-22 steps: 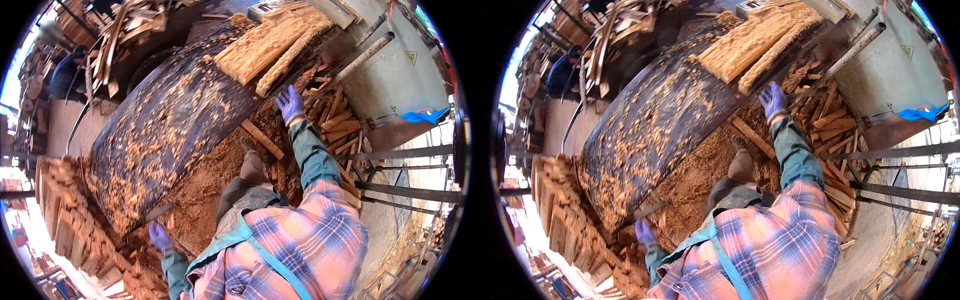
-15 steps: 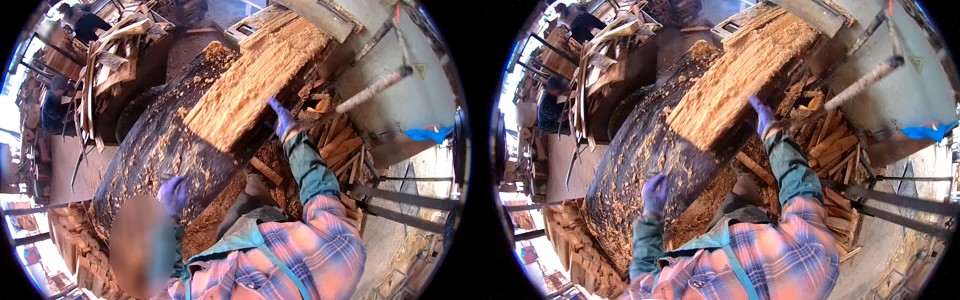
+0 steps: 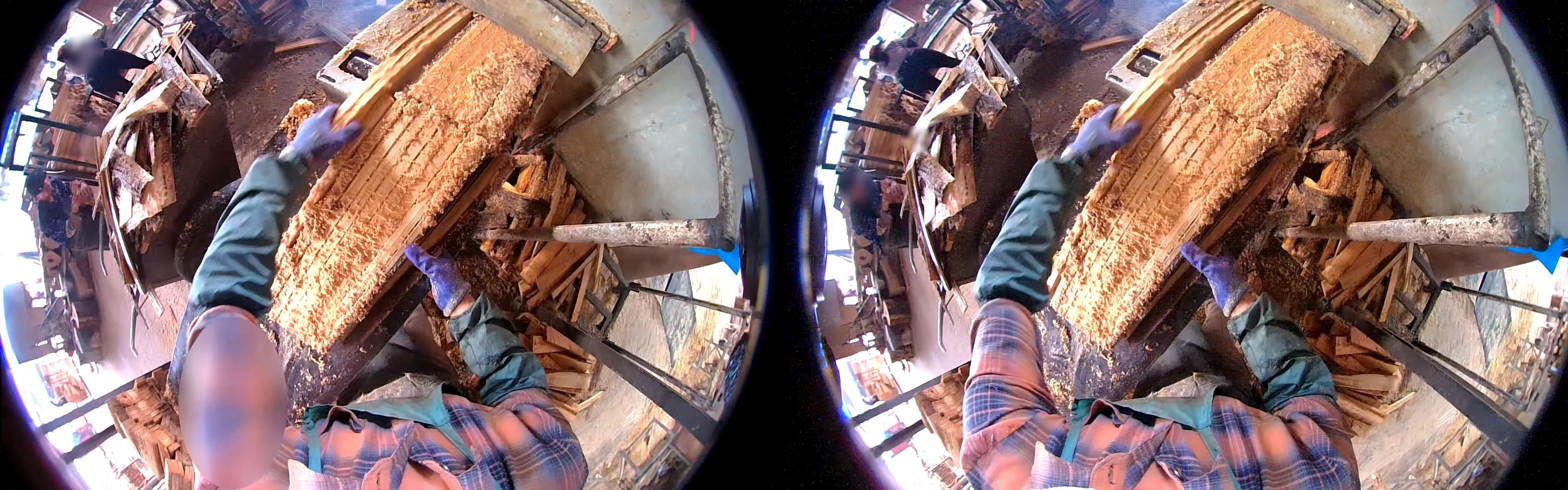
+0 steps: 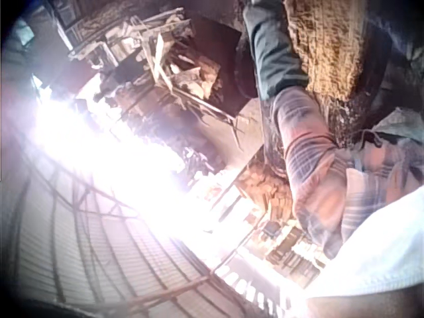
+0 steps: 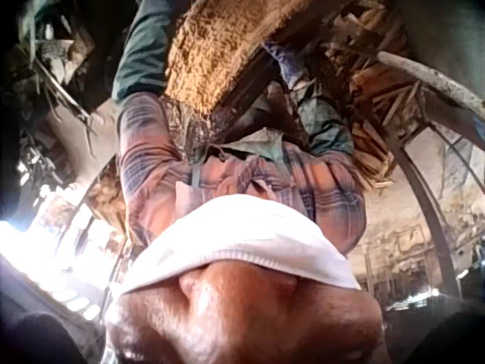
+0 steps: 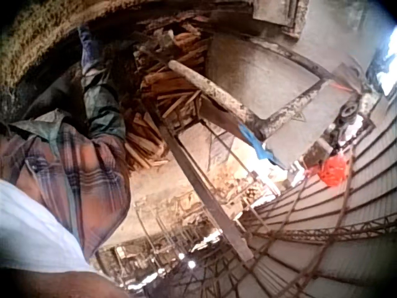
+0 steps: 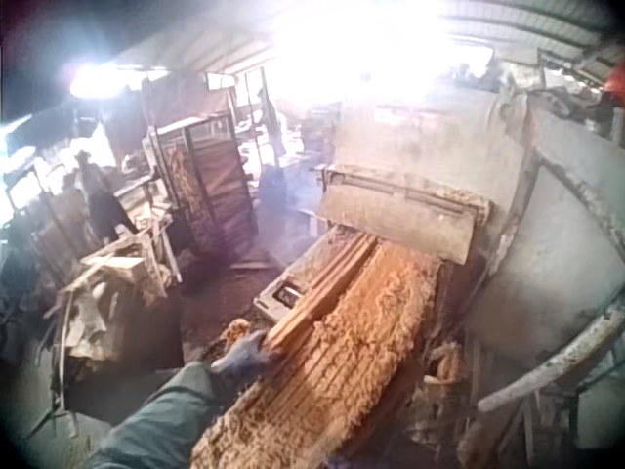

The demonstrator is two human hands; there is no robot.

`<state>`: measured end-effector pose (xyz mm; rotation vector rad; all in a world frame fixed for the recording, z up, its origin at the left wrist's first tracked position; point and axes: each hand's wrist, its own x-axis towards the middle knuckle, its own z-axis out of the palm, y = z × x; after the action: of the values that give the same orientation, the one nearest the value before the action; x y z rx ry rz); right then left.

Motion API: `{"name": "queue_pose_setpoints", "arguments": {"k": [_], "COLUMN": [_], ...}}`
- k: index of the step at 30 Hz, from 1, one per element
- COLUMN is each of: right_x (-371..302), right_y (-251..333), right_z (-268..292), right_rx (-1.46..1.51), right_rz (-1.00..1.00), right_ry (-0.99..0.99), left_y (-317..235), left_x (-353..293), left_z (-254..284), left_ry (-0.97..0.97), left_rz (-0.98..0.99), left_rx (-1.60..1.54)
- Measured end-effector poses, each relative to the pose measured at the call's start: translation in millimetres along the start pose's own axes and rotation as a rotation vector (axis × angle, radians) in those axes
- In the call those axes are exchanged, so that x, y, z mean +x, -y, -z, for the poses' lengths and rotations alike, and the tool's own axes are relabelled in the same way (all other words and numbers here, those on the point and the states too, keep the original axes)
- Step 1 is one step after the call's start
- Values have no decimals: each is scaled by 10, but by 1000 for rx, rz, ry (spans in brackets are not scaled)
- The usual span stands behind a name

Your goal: The person repeatedly picks up wooden planks from a pile, inspects them, and places them into a stack. The person also clears sawdust from the work surface and handles a large circular saw blade to move it aside.

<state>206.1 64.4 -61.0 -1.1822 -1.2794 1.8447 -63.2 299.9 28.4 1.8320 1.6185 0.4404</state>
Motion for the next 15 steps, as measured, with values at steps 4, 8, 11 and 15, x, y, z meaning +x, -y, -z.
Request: {"name": "queue_pose_setpoints", "arguments": {"k": [4, 8, 11, 15], "right_x": [90, 92, -81, -100], "right_y": [-71, 210, 215, -292], "right_z": [44, -330, -967, -2073], "right_rx": [-212, 64, 409, 119], "right_rz": [58, -54, -336, -84], "right_ry": [112, 240, 108, 179], "left_y": [807, 1162, 1367, 1635], "left_x": [-1170, -2672, -3721, -5399], "left_z": [-118, -141, -183, -345], "left_ry": [10, 2, -34, -344], "left_rz": [45, 261, 411, 598], "left_rx": [-152, -608, -577, -521]}}
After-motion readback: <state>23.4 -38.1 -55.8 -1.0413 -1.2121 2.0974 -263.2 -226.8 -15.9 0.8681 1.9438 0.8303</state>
